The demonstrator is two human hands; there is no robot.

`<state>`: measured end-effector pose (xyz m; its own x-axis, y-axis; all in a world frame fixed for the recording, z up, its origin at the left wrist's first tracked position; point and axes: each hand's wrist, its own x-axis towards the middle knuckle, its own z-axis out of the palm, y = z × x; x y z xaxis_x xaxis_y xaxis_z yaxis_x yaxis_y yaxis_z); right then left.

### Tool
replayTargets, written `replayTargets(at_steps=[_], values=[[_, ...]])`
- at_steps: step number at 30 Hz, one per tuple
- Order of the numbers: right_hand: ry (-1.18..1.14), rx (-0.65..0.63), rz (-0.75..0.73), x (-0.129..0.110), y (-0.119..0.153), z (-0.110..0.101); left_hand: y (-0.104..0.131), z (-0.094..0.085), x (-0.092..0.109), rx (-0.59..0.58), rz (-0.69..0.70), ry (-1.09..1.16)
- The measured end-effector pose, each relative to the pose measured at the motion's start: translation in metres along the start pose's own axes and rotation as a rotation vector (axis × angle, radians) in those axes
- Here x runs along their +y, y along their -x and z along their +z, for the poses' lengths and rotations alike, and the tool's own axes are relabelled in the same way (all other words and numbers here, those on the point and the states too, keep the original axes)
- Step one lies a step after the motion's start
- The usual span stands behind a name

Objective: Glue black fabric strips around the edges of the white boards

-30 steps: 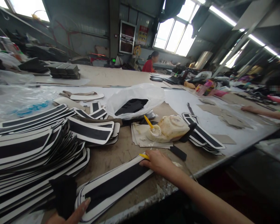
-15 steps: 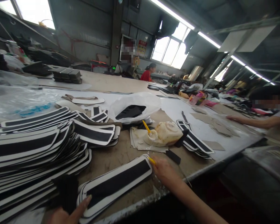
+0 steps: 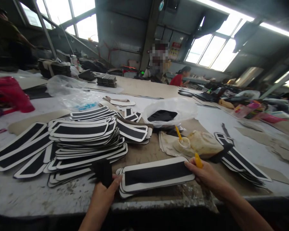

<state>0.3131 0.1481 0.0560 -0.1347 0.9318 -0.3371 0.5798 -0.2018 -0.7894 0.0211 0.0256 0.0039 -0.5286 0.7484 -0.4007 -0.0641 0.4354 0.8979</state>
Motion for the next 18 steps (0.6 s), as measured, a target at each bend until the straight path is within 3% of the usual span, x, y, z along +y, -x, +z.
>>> replayTargets(at_steps=[7, 12, 18], values=[[-0.114, -0.028, 0.029, -0.021, 0.02, 0.002, 0.015, -0.008, 0.013, 0.051, -0.05, 0.214], [-0.151, -0.053, -0.023, -0.026, 0.024, 0.012, 0.033, -0.012, 0.03, -0.027, -0.078, 0.464], [-0.147, -0.069, -0.028, -0.023, 0.026, 0.025, 0.038, -0.021, 0.028, -0.034, -0.113, 0.429]])
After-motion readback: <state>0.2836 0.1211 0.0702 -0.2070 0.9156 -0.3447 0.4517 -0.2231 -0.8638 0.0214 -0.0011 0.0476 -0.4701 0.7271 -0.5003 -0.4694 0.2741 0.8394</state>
